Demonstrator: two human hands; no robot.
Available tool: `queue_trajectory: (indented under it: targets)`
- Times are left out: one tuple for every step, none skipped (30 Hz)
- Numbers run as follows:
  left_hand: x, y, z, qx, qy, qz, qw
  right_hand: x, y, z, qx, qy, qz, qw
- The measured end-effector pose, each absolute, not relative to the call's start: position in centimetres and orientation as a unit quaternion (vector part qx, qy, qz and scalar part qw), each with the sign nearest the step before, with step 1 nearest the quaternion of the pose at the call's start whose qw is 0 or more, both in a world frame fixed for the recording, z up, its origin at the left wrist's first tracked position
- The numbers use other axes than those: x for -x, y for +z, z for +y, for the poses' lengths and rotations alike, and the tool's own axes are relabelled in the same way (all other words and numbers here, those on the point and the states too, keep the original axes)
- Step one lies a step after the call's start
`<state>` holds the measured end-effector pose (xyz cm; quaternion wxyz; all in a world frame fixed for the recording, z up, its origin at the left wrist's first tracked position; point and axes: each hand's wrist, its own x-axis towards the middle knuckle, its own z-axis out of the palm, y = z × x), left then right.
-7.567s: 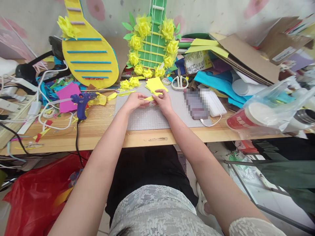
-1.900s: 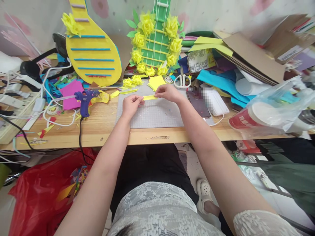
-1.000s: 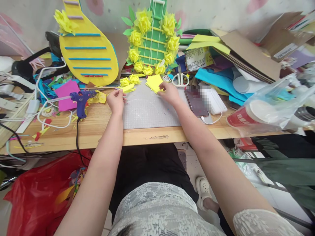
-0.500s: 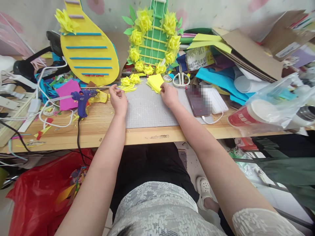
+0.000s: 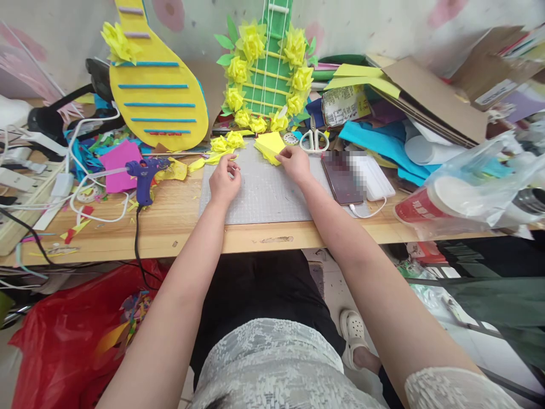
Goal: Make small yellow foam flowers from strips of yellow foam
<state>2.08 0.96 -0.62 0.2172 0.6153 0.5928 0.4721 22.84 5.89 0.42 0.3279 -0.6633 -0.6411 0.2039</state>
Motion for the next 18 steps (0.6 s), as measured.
queue_trajectory:
  targets:
    - [-2.1,-0.6,0.9,-0.615,0.472,0.594,0.215,-22.9,0.4,6.0,0.659,0.198,-0.640,0.342]
    - [-2.1,-0.6,1.0,-0.613,0.474,0.596,0.211,-23.0,0.4,6.0,0.651,0.188,-0.644,0.354]
    - [-2.0,-0.6,1.0,-0.611,0.478,0.597,0.203,-23.0,0.6,5.8,0.638,0.176,-0.655,0.364]
    - [-1.8,-0.7,1.1,-0.609,0.484,0.598,0.191,-22.9,0.7,5.5,0.618,0.165,-0.674,0.370]
    - [-1.6,-0.8,1.2,-0.610,0.490,0.598,0.174,-22.7,0.9,5.0,0.593,0.159,-0.699,0.368]
    - [-1.5,-0.8,1.2,-0.617,0.493,0.594,0.153,-22.5,1.1,4.4,0.567,0.158,-0.726,0.356]
    - [-1.4,-0.9,1.2,-0.630,0.490,0.588,0.131,-22.3,1.3,3.8,0.543,0.162,-0.754,0.333]
    - [-1.3,-0.9,1.1,-0.649,0.481,0.579,0.112,-22.2,1.3,3.1,0.523,0.168,-0.780,0.300]
    - [-1.3,-0.9,1.0,-0.673,0.464,0.567,0.102,-22.0,1.3,2.5,0.507,0.170,-0.802,0.266]
    - [-1.4,-0.9,0.9,-0.701,0.439,0.553,0.101,-22.0,1.1,1.9,0.499,0.170,-0.815,0.241]
    - [-1.5,-0.8,0.7,-0.728,0.411,0.539,0.109,-22.0,1.0,1.4,0.495,0.173,-0.821,0.226]
    - [-1.7,-0.8,0.5,-0.750,0.381,0.526,0.122,-22.2,0.7,1.1,0.496,0.181,-0.821,0.218]
    - [-2.0,-0.8,0.4,-0.767,0.355,0.518,0.135,-22.3,0.5,0.9,0.500,0.193,-0.815,0.219]
    - [-2.2,-0.8,0.3,-0.776,0.333,0.515,0.148,-22.5,0.3,0.7,0.506,0.208,-0.806,0.226]
    - [-2.4,-0.8,0.3,-0.779,0.319,0.517,0.158,-22.7,0.1,0.7,0.512,0.225,-0.794,0.237]
    - [-2.5,-0.9,0.3,-0.776,0.310,0.523,0.166,-22.8,-0.1,0.7,0.518,0.242,-0.782,0.249]
    - [-2.6,-0.9,0.4,-0.770,0.306,0.533,0.172,-23.0,-0.2,0.7,0.521,0.258,-0.770,0.263]
    - [-2.6,-1.0,0.4,-0.762,0.305,0.543,0.177,-23.0,-0.3,0.7,0.525,0.271,-0.758,0.277]
